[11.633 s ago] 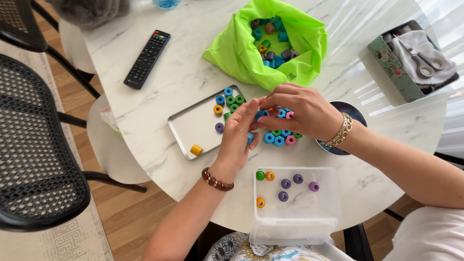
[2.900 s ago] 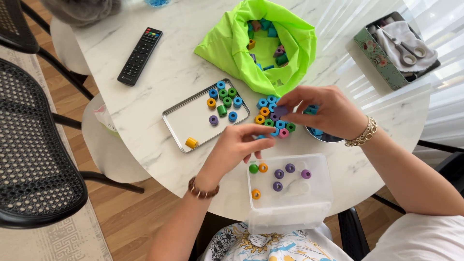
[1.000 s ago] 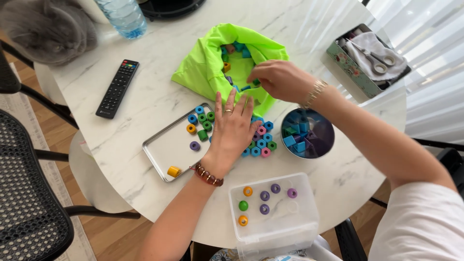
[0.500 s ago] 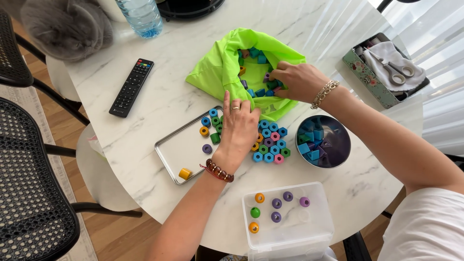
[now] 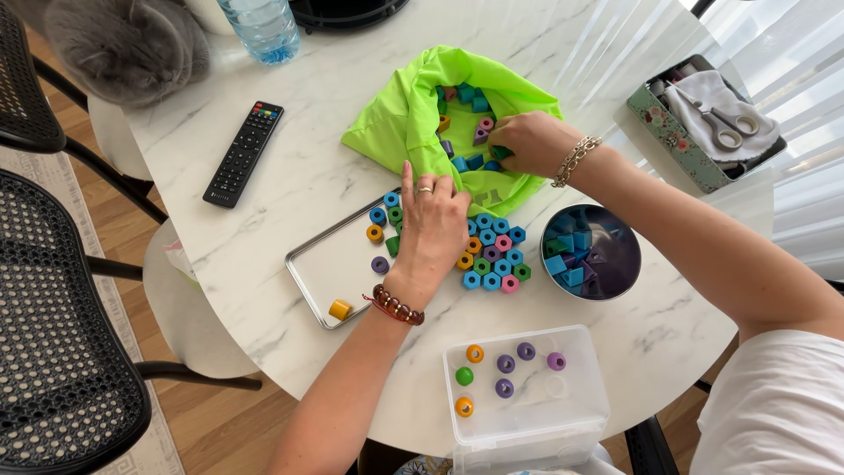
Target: Sort colorful blocks and rings into different groups or containers on a table.
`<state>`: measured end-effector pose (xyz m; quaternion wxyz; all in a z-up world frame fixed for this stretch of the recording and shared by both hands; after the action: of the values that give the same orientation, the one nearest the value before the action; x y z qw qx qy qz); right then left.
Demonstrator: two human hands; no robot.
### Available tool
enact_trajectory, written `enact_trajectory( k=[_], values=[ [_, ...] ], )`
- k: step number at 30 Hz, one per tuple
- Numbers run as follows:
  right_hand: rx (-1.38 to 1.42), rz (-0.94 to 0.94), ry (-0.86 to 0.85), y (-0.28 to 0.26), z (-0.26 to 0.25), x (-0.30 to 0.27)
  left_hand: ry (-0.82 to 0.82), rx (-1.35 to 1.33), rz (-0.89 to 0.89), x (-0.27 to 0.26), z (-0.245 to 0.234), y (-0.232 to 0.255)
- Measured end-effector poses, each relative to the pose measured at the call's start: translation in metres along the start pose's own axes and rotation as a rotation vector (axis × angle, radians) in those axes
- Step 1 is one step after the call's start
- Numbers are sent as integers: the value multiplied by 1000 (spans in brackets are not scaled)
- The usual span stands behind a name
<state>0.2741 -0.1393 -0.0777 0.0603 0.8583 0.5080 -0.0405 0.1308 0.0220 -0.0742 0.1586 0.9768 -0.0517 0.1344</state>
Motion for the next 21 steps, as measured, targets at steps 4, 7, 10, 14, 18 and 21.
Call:
enact_trajectory(
  k=[4,7,10,14,18,21],
  values=[
    [-8,2,76,-12,-18,-7,20,-80,-12,2,-14,-2],
    [-13,14,326,-20,-38,-19,127,-190,15,0,-22,-7],
    [200,-86,554,-79,-119,-47,163,-383,18,-7,-75,1],
    [448,73,451,-117,-139,-79,189,-444,23,-13,-85,-1],
    [724,-7,441,-150,-136,-113,217,-468,17,-19,-93,-3],
    [791,-15,379,-183,-139,-128,246,-442,47,-20,-71,-10]
  ],
)
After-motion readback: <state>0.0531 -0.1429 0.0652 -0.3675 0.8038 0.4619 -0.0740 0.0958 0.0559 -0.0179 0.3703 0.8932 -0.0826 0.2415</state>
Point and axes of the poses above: each hand's wrist, its own x-axis towards the middle knuckle, its own z-axis out of the palm, y = z × x, the point moved 6 cm from there along x, towards the middle knuckle, and after that the axes turned 13 degrees about -z, right-handed, at the moved point
